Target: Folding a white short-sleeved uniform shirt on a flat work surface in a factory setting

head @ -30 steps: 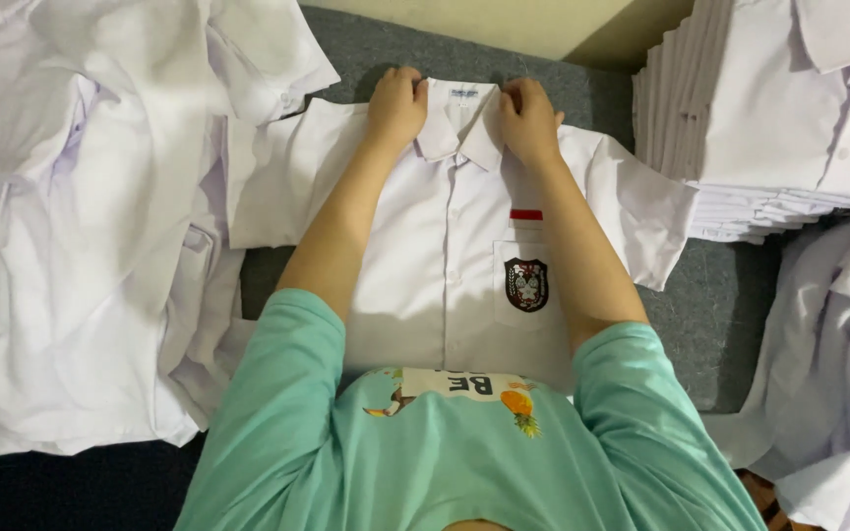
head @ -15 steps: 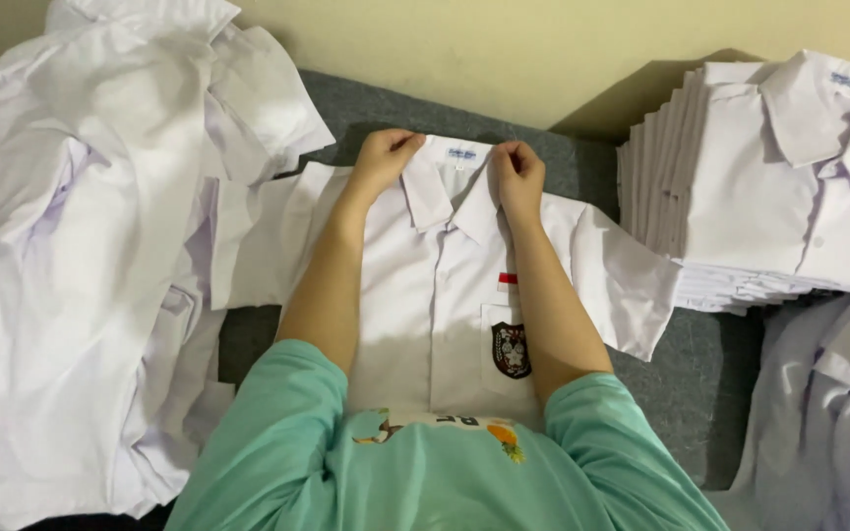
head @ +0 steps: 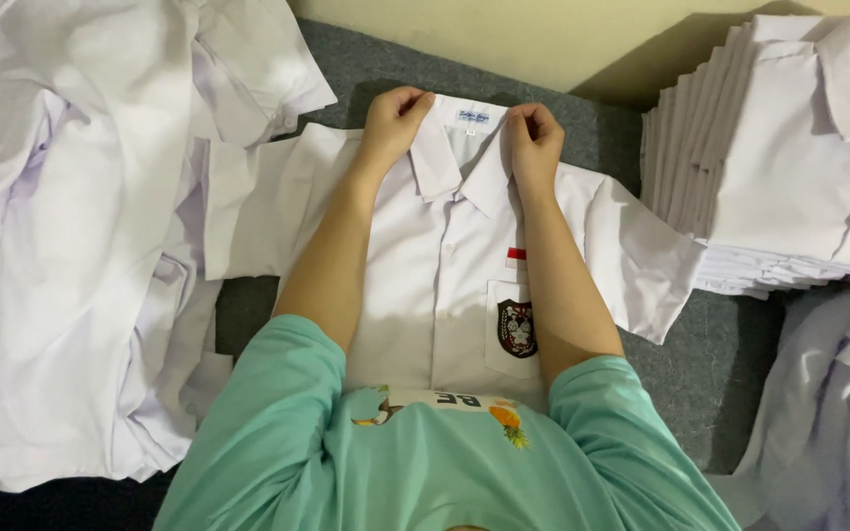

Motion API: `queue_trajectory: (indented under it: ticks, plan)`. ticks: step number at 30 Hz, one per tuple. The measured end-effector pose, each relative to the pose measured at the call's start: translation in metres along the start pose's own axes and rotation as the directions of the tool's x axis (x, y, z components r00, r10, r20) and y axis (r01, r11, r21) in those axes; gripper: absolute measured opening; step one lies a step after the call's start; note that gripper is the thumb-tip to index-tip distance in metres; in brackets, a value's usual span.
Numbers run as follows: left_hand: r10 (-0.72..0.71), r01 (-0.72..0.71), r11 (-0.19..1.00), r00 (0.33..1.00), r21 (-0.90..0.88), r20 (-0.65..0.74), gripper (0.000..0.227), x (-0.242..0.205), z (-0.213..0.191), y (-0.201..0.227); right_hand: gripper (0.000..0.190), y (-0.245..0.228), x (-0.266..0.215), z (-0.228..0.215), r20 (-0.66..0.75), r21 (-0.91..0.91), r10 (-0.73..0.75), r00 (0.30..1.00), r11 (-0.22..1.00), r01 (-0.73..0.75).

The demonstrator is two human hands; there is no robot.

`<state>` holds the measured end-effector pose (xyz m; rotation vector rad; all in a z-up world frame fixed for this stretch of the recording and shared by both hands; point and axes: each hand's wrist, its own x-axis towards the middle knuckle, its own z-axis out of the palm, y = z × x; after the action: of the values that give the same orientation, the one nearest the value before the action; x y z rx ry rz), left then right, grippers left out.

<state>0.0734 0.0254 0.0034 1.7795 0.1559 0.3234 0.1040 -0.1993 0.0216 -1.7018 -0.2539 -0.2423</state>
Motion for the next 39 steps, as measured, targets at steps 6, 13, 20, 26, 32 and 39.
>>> queue_trajectory:
  ticks: [6, 13, 20, 26, 32, 39]
  plan:
    - [-0.086, 0.116, 0.969, 0.986, -0.218, 0.144, 0.027, -0.018, -0.022, 0.042, 0.022, -0.038, -0.012, 0.007, 0.1, -0.403, -0.372, 0.923, 0.833, 0.379]
    - [-0.063, 0.103, 0.974, 0.979, -0.204, 0.194, 0.027, -0.013, -0.03, 0.043, 0.035, -0.068, -0.007, 0.033, 0.397, -0.39, -0.217, 0.892, 0.84, 0.378]
    - [-0.061, 0.116, 0.962, 0.974, -0.248, 0.219, 0.026, -0.014, -0.033, 0.041, 0.017, -0.078, 0.025, 0.048, 0.529, -0.303, -0.058, 0.846, 0.919, 0.253]
    - [-0.123, 0.173, 0.956, 0.97, -0.237, 0.211, 0.027, -0.012, -0.031, 0.039, 0.01, -0.074, 0.02, 0.046, 0.544, -0.179, 0.009, 0.839, 0.978, 0.106]
    - [-0.112, 0.162, 0.957, 0.971, -0.241, 0.21, 0.029, -0.008, -0.026, 0.026, 0.012, -0.059, 0.023, 0.047, 0.556, -0.119, -0.072, 0.828, 0.979, 0.165]
    - [0.015, 0.032, 0.969, 0.982, -0.246, 0.189, 0.027, -0.005, -0.021, 0.01, 0.013, -0.048, 0.022, 0.052, 0.486, -0.124, -0.101, 0.868, 0.975, 0.183]
